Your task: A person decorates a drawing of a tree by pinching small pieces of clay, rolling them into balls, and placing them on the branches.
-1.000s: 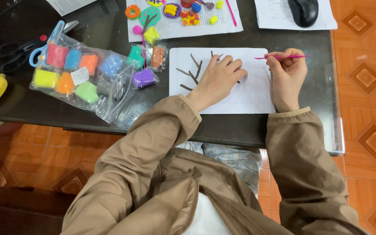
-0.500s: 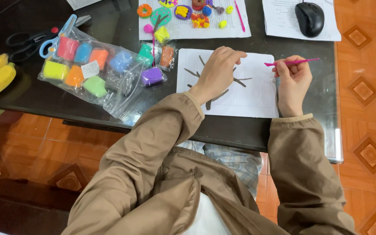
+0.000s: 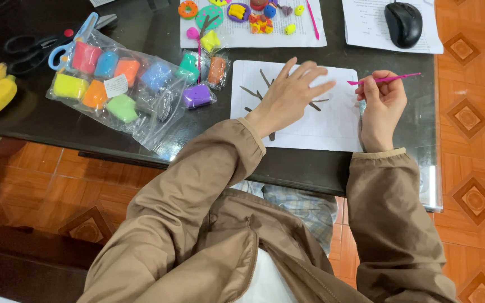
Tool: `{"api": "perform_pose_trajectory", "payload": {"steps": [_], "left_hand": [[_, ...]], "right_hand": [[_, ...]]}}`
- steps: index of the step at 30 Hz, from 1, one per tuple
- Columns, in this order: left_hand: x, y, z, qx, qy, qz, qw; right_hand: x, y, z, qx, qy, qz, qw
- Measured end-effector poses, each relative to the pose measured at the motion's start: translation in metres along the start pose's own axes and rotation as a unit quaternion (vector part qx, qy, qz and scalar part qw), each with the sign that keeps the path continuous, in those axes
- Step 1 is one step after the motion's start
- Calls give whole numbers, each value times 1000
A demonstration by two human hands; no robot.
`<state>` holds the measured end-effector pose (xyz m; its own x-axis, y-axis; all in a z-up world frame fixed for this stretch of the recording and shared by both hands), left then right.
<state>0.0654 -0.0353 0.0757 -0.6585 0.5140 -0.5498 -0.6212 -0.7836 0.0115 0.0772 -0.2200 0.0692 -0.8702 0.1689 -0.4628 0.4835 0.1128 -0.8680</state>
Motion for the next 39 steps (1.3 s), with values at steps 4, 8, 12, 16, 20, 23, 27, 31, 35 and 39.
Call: {"api": "perform_pose_trajectory", "payload": {"steps": [4,8,12,16,20,23,27,31,35,39], "left_hand": [[0,-44,45,82,153,138,975],[32,-90,70,214,304,300,878],[36,-101,59,293,305,321,848],[8,-72,40,205,187,200,940],[0,-10,-7,68,66,-27,995],[6,-7,-19,46,47,-29,997],[6,-1,-12,15,22,-37,999],[6,3,-4,-11,26,-42,999],[5,11,6,-59,22,-49,997],[7,26,19,-97,23,-71,992]], "right_hand": [[2,-7,-2,6,57,-88,994],[2,-10,-6,31,51,-95,994],[1,-2,-9,28,20,-90,995],[3,0,-13,15,14,-105,994],[0,7,-5,14,13,-62,998],[0,3,-5,18,-3,-16,1000],[0,1,-8,22,-11,-15,1000],[0,8,-3,4,-4,-23,1000],[2,14,-1,-5,-7,-24,1000],[5,11,-12,-15,-7,-41,999]]}}
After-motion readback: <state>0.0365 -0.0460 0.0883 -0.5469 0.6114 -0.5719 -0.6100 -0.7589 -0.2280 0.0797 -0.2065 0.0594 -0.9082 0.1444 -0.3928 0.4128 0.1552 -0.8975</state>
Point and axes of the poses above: each hand's wrist, its own x-axis away from the middle knuckle, its own z-axis out of the back of the hand, y = z × x, the point moved 10 cm from there along -x, towards the middle knuckle, and after that the axes turned 15 degrees about -x, right-handed, at the moved point
